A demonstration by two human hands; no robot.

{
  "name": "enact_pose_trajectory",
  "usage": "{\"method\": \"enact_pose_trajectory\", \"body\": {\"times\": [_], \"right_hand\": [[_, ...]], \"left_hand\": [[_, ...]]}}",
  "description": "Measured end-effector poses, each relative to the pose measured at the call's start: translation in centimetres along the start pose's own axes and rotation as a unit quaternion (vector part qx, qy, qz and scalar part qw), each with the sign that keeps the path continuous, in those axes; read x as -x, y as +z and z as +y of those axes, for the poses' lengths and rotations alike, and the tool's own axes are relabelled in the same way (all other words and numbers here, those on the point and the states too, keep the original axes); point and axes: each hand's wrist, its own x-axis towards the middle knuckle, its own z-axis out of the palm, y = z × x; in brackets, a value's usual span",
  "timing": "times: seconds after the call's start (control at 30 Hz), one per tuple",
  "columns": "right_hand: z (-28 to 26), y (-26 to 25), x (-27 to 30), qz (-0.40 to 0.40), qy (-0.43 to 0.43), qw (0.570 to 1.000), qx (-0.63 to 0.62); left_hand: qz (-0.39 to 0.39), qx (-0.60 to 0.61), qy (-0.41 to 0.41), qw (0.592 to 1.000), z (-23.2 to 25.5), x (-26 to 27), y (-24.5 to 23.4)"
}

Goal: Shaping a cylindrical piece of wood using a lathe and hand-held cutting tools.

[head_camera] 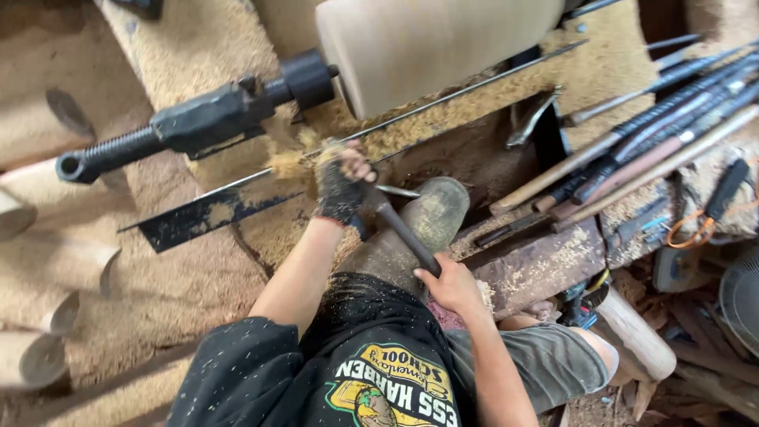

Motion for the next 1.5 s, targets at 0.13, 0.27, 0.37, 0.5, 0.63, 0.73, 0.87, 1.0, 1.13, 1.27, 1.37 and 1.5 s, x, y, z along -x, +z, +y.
{"method": "enact_pose_trajectory", "body": {"times": [0.13,0.27,0.37,0.5,0.63,0.73,0.87,1.0,1.13,1.27,1.37,1.5], "right_hand": [[0.7,2.0,0.0,-0.153,0.098,0.980,-0.079],[0.9,3.3,-0.1,-0.121,0.085,0.968,-0.200],[1.2,4.3,-0.4,-0.110,0.120,0.966,-0.201],[1.7,5.0,-0.7,-0.068,0.083,0.976,-0.189],[1.3,4.8,-0.6,-0.067,0.080,0.976,-0.193],[1.0,4.7,-0.5,-0.044,0.044,0.981,-0.183],[0.7,4.7,-0.5,-0.050,0.072,0.983,-0.164],[0.2,4.4,-0.5,-0.072,0.108,0.978,-0.163],[0.3,4.7,-0.5,-0.054,0.094,0.979,-0.173],[0.3,4.7,-0.6,-0.059,0.094,0.979,-0.169],[0.3,4.7,-0.7,-0.060,0.095,0.979,-0.169],[0.2,4.7,-0.8,-0.069,0.103,0.979,-0.164]], "left_hand": [[0.085,-0.068,-0.004,0.994,-1.1,-0.7,2.4],[0.097,-0.127,-0.051,0.986,-2.4,-3.0,0.6],[0.107,-0.188,-0.055,0.975,-2.6,-2.9,1.6],[0.177,-0.235,-0.038,0.955,-2.6,-2.8,3.7],[0.211,-0.271,-0.049,0.938,-2.5,-3.2,4.3],[0.197,-0.224,-0.053,0.953,-2.2,-3.0,5.3],[0.237,-0.271,-0.063,0.931,-2.0,-2.9,7.2],[0.274,-0.308,-0.057,0.909,-2.2,-3.5,6.4],[0.237,-0.194,-0.056,0.950,-2.2,-3.5,6.4],[0.258,-0.273,-0.043,0.926,-2.2,-3.4,6.4],[0.248,-0.254,-0.036,0.934,-2.2,-3.6,6.1],[0.277,-0.301,-0.059,0.910,-2.0,-3.7,6.8]]}}
